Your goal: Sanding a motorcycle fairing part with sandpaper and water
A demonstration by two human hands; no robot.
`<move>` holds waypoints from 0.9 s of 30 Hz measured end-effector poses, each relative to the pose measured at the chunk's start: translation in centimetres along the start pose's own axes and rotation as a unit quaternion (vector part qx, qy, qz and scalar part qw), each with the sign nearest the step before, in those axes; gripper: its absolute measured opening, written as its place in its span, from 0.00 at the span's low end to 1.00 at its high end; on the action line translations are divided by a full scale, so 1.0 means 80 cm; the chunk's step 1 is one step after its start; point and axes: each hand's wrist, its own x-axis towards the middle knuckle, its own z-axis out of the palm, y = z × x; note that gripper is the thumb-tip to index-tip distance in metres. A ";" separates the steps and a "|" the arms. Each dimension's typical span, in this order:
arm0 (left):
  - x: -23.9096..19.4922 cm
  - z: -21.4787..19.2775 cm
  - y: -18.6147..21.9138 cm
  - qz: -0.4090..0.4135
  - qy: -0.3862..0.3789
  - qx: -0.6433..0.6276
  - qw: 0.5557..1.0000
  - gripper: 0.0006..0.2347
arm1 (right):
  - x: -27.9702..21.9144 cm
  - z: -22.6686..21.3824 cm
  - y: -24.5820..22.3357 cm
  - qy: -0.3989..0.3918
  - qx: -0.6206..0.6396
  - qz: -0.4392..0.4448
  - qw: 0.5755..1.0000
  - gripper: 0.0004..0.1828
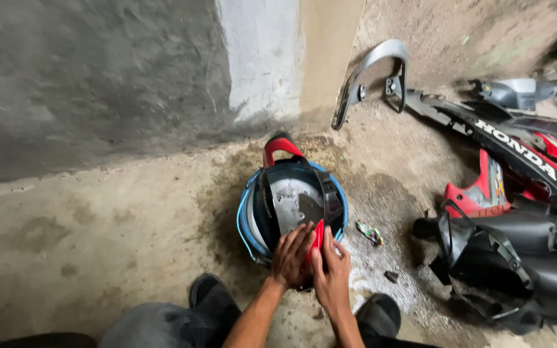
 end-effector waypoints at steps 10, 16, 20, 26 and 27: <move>0.059 -0.025 -0.028 -0.282 0.190 -0.034 0.940 0.32 | -0.055 -0.011 0.029 -0.014 -0.071 0.007 0.997 0.32; 0.059 -0.029 -0.046 -0.244 0.038 0.073 0.966 0.33 | 0.010 0.003 0.003 0.001 -0.057 -0.032 0.998 0.36; 0.062 -0.032 -0.047 -0.231 0.027 0.069 0.970 0.28 | 0.024 0.007 -0.007 0.014 -0.016 -0.041 0.999 0.35; 0.053 -0.045 -0.054 -0.206 -0.035 0.054 0.976 0.36 | -0.052 0.008 0.018 0.033 -0.080 -0.072 0.994 0.34; 0.050 -0.050 -0.057 -0.192 -0.073 0.057 0.977 0.42 | -0.051 0.008 0.017 0.043 -0.098 -0.090 0.990 0.34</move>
